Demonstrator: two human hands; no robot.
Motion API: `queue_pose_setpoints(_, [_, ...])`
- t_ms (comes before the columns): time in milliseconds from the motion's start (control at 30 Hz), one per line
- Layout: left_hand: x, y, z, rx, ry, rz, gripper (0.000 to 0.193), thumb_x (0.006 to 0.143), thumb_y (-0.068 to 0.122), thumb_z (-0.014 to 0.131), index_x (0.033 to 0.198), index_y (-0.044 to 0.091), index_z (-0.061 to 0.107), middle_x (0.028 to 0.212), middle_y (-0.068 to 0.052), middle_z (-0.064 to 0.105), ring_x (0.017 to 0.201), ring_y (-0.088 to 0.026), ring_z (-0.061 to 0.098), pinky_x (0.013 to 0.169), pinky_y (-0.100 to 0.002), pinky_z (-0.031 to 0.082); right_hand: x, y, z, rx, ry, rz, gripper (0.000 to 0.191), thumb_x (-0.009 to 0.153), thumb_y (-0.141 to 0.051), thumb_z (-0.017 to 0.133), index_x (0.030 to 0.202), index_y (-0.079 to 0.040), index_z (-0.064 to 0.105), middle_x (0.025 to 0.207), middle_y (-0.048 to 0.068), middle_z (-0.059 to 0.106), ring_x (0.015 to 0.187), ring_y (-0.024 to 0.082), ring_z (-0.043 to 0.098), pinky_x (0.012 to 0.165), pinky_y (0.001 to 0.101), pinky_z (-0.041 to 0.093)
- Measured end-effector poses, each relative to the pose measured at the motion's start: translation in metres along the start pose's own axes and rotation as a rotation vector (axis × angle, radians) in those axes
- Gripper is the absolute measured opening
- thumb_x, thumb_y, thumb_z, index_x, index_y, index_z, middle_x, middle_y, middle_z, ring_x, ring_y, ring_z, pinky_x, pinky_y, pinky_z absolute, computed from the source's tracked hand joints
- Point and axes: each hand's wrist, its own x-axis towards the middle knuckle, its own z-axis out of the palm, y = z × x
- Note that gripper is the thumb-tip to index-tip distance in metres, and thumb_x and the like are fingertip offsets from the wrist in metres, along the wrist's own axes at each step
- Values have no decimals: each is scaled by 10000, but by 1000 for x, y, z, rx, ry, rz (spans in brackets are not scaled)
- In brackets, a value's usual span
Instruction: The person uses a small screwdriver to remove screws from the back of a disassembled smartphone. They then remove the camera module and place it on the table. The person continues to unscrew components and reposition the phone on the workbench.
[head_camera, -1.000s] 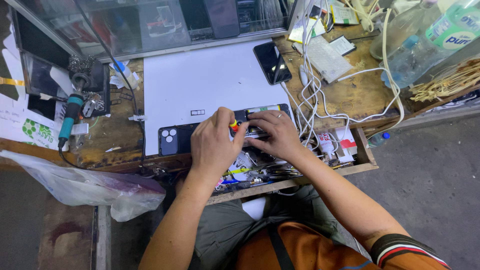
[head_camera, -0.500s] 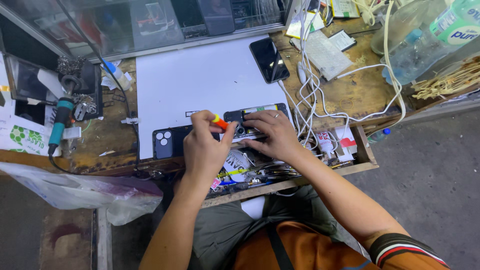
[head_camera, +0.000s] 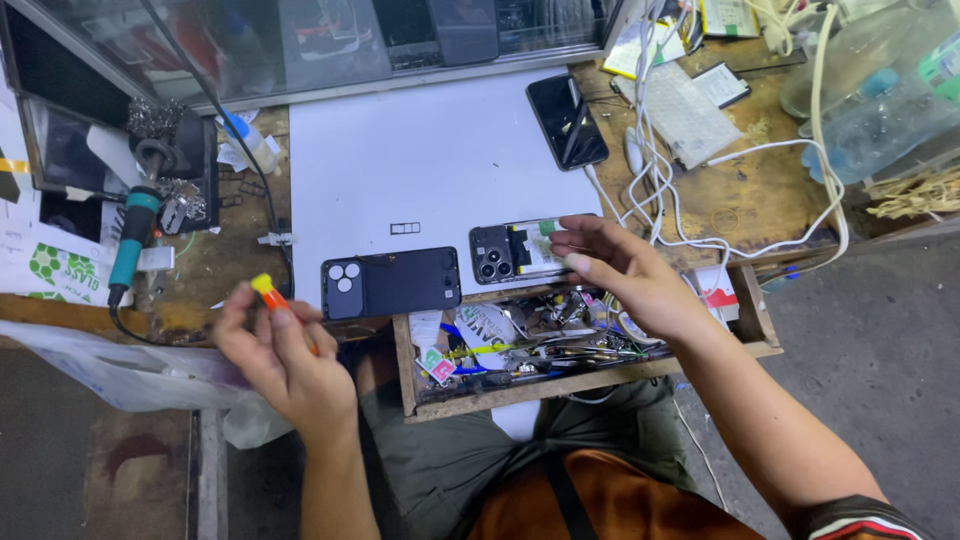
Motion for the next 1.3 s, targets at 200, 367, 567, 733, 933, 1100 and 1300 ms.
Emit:
queue_pose_setpoints(200, [-64, -49, -17, 20, -64, -181, 304, 1095, 94, 504, 1396, 63, 476, 888, -52, 612, 633, -43, 469, 549, -202, 362, 0, 0, 3, 217, -16, 119, 610, 970, -226, 608, 1512, -30, 409, 1486, 172, 537, 1390, 271, 535, 1044, 423, 485])
queue_pose_setpoints(367, [-108, -84, -23, 292, -176, -120, 188, 1057, 98, 602, 1215, -4, 608, 769, -43, 643, 658, -77, 583, 613, -238, 472, 3, 2, 16, 347, -11, 135, 649, 977, -275, 597, 1540, -62, 354, 1534, 169, 476, 1410, 307, 511, 1044, 470, 472])
queue_pose_setpoints(567, [-112, -90, -23, 496, -268, 46, 221, 974, 146, 673, 1109, -26, 641, 864, -129, 753, 749, -179, 772, 638, -296, 583, 10, 1, 33, 334, -2, 139, 639, 993, -277, 590, 1548, -66, 352, 1538, 176, 476, 1394, 316, 525, 1049, 478, 469])
queue_pose_setpoints(733, [-104, -91, -26, 697, -348, 170, 267, 923, 211, 717, 1085, 1, 683, 792, -159, 727, 691, -313, 748, 590, -385, 584, 18, -4, 41, 286, 22, 148, 643, 998, -283, 577, 1557, -68, 343, 1539, 161, 484, 1412, 277, 524, 1043, 466, 466])
queue_pose_setpoints(933, [-99, -99, -35, 705, -362, 291, 263, 934, 261, 703, 1060, 31, 683, 809, -149, 724, 698, -335, 723, 619, -415, 572, 31, 2, 51, 281, 51, 141, 609, 994, -265, 591, 1526, -73, 365, 1452, 131, 512, 1331, 278, 565, 986, 471, 514])
queue_pose_setpoints(1100, [-92, -99, -39, 703, -393, 282, 260, 924, 277, 711, 1039, 45, 701, 759, -127, 717, 652, -305, 717, 591, -400, 567, 49, 5, 56, 197, 98, 183, 574, 1008, -278, 580, 1509, -60, 406, 1393, 126, 577, 1263, 264, 608, 951, 443, 522])
queue_pose_setpoints(1300, [-90, -102, -42, 699, -432, 274, 252, 929, 275, 710, 1037, 47, 703, 744, -116, 716, 644, -295, 713, 587, -401, 567, 63, 5, 54, 108, 110, 260, 552, 985, -284, 589, 1468, -66, 437, 1286, 103, 654, 1124, 229, 693, 889, 404, 587])
